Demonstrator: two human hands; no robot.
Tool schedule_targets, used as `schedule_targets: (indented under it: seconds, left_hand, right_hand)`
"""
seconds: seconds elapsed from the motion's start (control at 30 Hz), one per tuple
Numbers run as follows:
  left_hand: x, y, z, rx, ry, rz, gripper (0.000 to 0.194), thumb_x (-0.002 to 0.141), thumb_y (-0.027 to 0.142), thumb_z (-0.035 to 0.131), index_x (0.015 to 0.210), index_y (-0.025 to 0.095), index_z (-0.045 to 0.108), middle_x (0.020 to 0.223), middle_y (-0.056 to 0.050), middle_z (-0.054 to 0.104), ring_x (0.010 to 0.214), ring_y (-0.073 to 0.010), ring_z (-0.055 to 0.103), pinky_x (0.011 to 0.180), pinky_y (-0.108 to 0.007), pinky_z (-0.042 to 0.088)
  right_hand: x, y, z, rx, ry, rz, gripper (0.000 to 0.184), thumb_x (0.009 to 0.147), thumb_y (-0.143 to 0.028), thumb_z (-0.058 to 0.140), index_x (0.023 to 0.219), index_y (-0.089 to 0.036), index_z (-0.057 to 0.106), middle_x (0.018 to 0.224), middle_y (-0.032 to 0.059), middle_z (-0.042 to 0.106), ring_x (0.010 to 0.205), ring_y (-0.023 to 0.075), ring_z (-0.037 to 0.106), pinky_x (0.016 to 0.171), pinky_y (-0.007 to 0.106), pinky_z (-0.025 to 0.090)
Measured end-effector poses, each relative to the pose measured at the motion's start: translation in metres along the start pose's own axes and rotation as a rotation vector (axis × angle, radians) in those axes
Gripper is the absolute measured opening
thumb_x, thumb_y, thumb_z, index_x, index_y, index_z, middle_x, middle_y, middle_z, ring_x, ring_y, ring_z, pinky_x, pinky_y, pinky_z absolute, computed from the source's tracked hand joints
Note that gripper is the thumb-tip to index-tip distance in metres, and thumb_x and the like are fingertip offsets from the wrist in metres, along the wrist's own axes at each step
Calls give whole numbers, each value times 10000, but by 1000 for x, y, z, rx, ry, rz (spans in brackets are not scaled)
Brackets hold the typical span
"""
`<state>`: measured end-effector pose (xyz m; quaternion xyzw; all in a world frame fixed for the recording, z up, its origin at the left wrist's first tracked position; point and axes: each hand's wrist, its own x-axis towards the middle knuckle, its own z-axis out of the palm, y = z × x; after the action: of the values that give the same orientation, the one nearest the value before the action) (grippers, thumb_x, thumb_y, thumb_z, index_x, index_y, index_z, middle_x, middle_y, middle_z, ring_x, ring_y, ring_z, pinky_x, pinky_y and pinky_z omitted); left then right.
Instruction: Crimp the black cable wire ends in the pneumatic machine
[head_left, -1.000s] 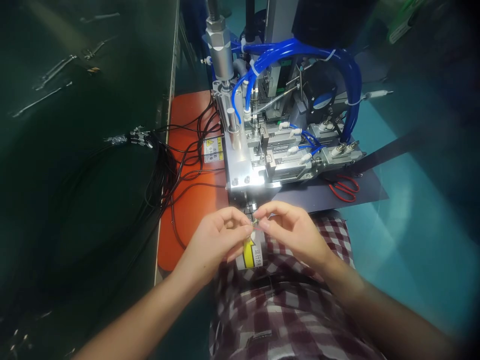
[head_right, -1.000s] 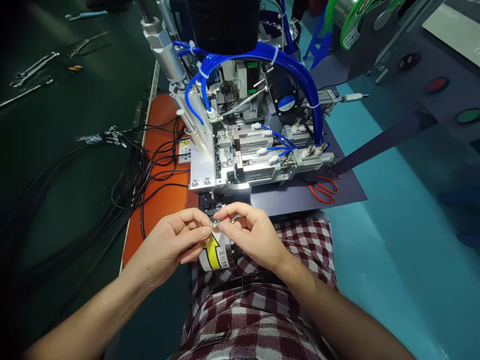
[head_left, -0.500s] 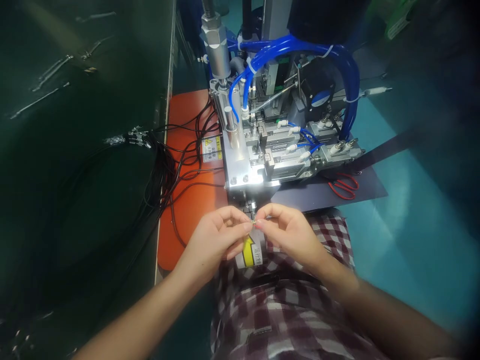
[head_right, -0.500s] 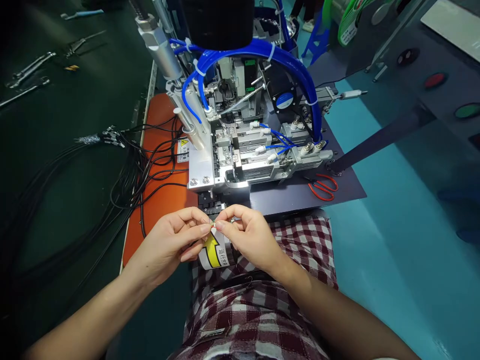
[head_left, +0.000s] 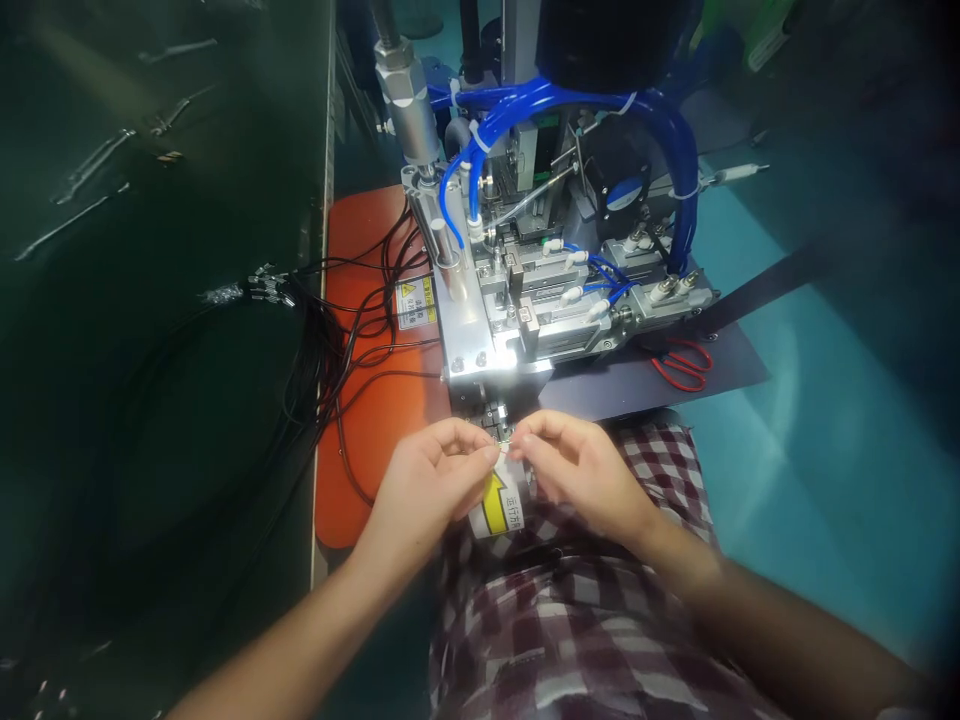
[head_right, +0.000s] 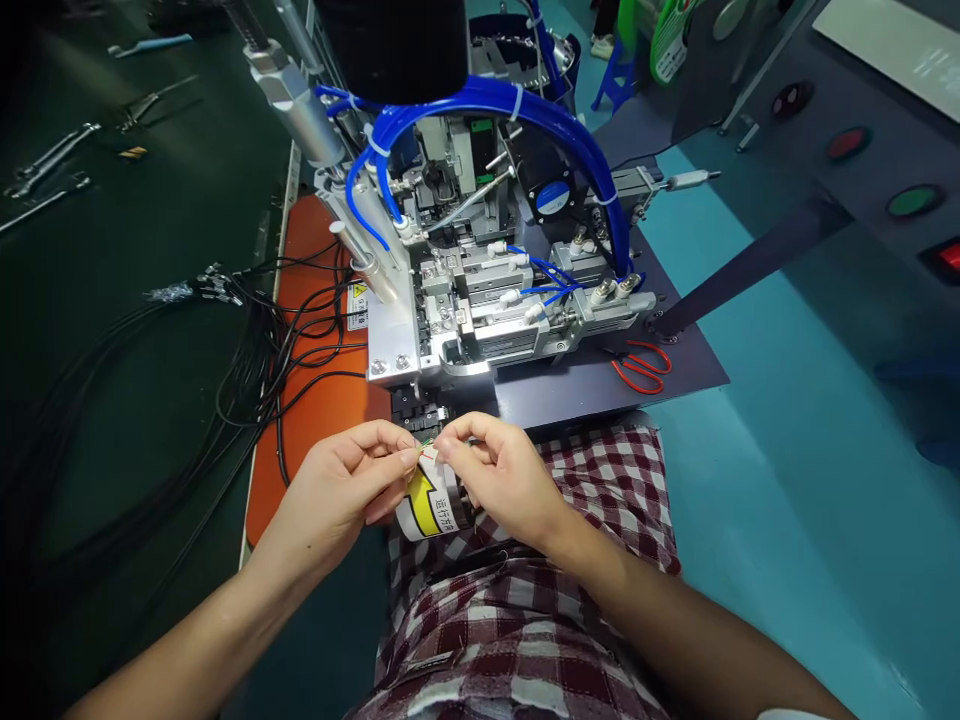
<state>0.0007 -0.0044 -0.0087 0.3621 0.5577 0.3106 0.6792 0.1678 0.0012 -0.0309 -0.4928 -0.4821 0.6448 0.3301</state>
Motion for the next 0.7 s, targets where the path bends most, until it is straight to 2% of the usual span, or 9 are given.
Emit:
schedule_targets:
  seconds: [0.1, 0.27, 0.43, 0.57, 0.7]
  left_hand:
    - [0, 1, 0, -2, 11, -13, 180, 785, 310, 677, 756, 154, 593, 418, 84, 386, 389, -36, 269, 422, -189, 205]
    - [0, 3, 2, -66, -4, -44, 190, 765, 311, 685, 743, 149, 587, 434, 84, 395, 373, -27, 284, 423, -185, 199]
    - [0, 3, 0, -42, -15, -36, 181, 780, 299, 670, 738, 145, 584, 457, 72, 433, 369, -24, 284, 417, -187, 204]
    - [0, 2, 1, -11, -10, -23, 182, 788, 298, 670, 745, 145, 582, 499, 60, 459, 391, -26, 296, 416, -183, 220]
    - [-1, 2, 1, 3, -15, -15, 174, 790, 292, 670, 753, 148, 580, 478, 71, 426, 394, -30, 294, 411, -177, 218]
  right_hand:
    - [-3, -1, 6, 36, 8, 18, 191, 837, -342, 603, 751, -173, 580, 544, -49, 451, 434, 76, 354, 397, 216, 264]
    - [-9, 6, 16, -78, 86, -85, 157, 869, -286, 565, 761, -173, 579, 625, -20, 532, 541, 102, 449, 506, 234, 361]
    - [-4, -1, 3, -79, 6, -36, 173, 853, -322, 586, 791, -165, 627, 624, -14, 535, 512, 99, 417, 466, 232, 328]
    - [1, -10, -6, -101, 49, -23, 161, 814, -316, 620, 754, -168, 634, 651, 9, 568, 551, 120, 460, 465, 232, 337]
    - [1, -9, -3, -131, 54, -26, 135, 794, -290, 634, 729, -172, 623, 599, -13, 537, 507, 107, 439, 466, 235, 349]
